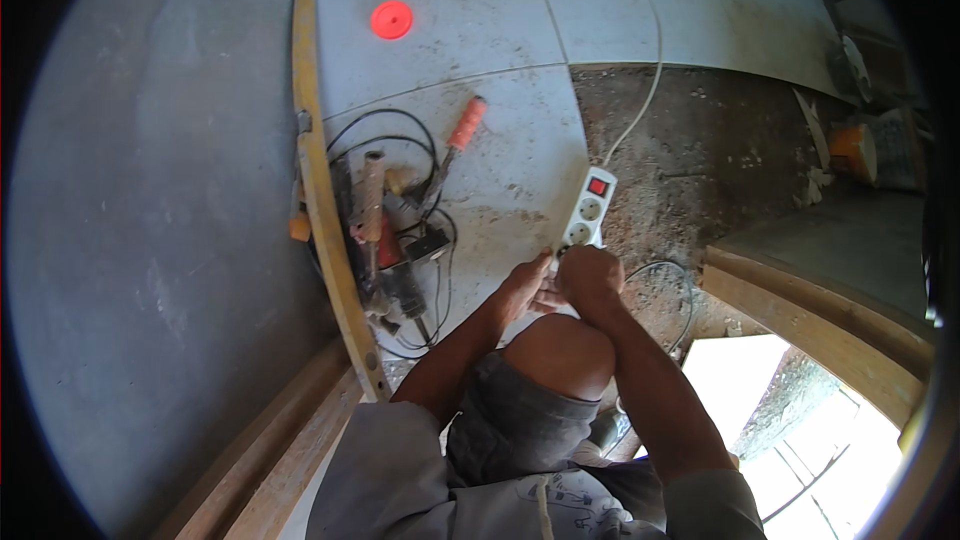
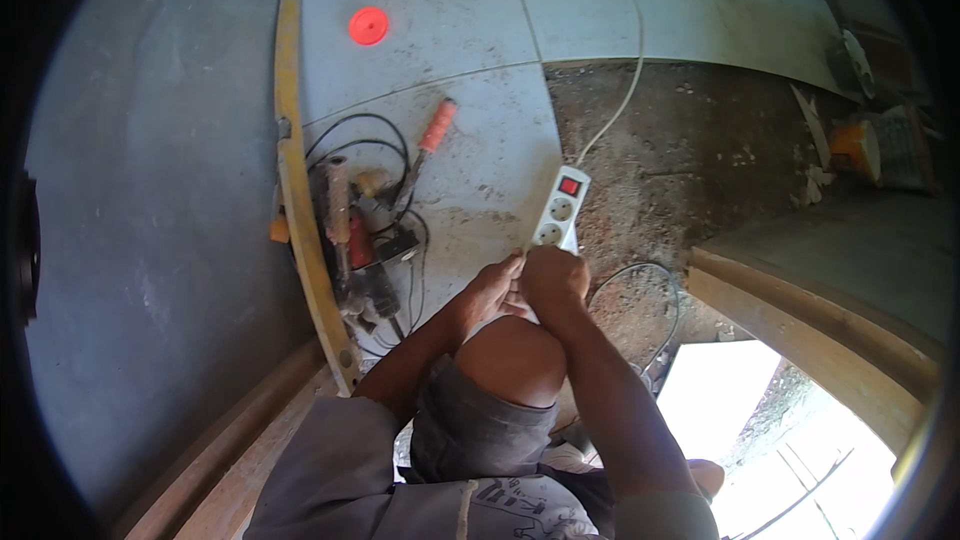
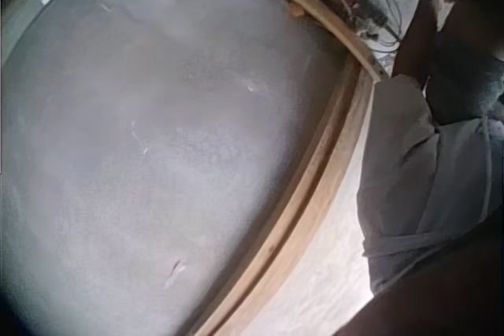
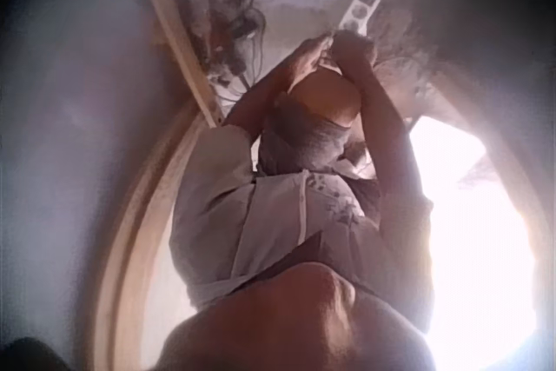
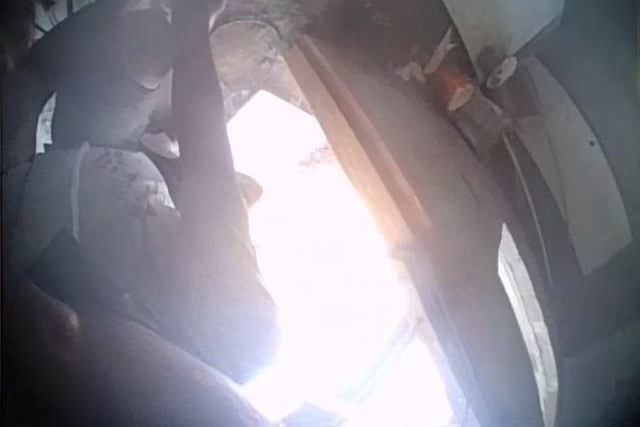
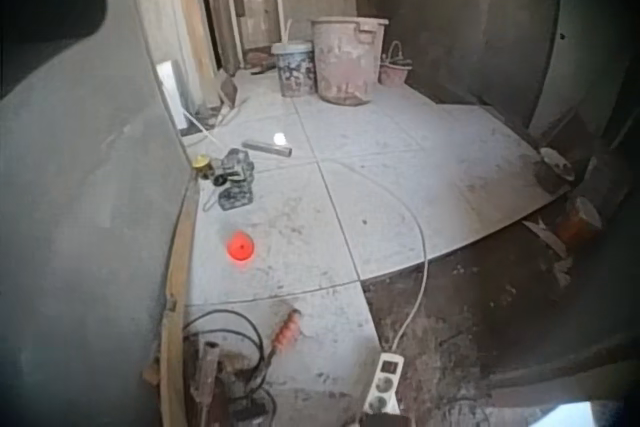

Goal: The person picks up a tile and lays it on the ground, plugs an angle grinder into an extension strip, and cuts the tile with the grinder.

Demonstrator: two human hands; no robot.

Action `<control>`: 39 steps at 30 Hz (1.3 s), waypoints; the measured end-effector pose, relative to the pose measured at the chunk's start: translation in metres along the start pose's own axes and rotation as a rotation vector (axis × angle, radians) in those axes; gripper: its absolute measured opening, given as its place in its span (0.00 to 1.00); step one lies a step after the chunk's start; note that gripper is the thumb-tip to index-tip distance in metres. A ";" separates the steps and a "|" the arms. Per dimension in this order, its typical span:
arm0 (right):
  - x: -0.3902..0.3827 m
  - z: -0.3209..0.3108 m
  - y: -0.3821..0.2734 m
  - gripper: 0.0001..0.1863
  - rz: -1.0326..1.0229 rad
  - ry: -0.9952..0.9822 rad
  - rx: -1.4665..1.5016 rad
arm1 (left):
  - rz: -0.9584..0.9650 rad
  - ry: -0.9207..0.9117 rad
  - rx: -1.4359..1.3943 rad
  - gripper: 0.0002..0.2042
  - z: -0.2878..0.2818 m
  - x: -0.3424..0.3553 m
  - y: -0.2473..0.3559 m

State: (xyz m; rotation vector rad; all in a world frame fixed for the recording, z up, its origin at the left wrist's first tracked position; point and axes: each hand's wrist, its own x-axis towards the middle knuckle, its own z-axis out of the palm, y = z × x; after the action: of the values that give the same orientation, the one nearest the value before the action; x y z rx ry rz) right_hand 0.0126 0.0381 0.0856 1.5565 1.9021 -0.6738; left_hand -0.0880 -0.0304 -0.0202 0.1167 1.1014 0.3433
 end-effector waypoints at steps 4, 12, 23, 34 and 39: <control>0.000 -0.004 -0.003 0.11 -0.011 0.004 -0.017 | 0.011 -0.008 -0.014 0.42 0.000 0.001 -0.001; -0.011 -0.008 -0.003 0.11 0.095 -0.075 -0.034 | -0.079 -0.297 -0.238 0.45 0.005 0.013 -0.008; -0.020 0.000 0.006 0.22 0.122 -0.027 0.057 | 0.068 -0.234 -0.439 0.50 0.019 0.021 -0.014; -0.003 -0.010 0.004 0.19 0.087 -0.055 -0.005 | 0.093 -0.210 -0.422 0.51 0.022 0.017 -0.014; 0.004 -0.007 0.004 0.13 0.073 -0.148 -0.044 | 0.064 -0.264 -0.408 0.52 0.020 0.015 -0.011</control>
State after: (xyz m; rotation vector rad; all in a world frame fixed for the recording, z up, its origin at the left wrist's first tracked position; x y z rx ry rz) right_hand 0.0154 0.0465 0.0877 1.4987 1.7318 -0.6913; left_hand -0.0622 -0.0341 -0.0266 -0.1619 0.7510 0.5858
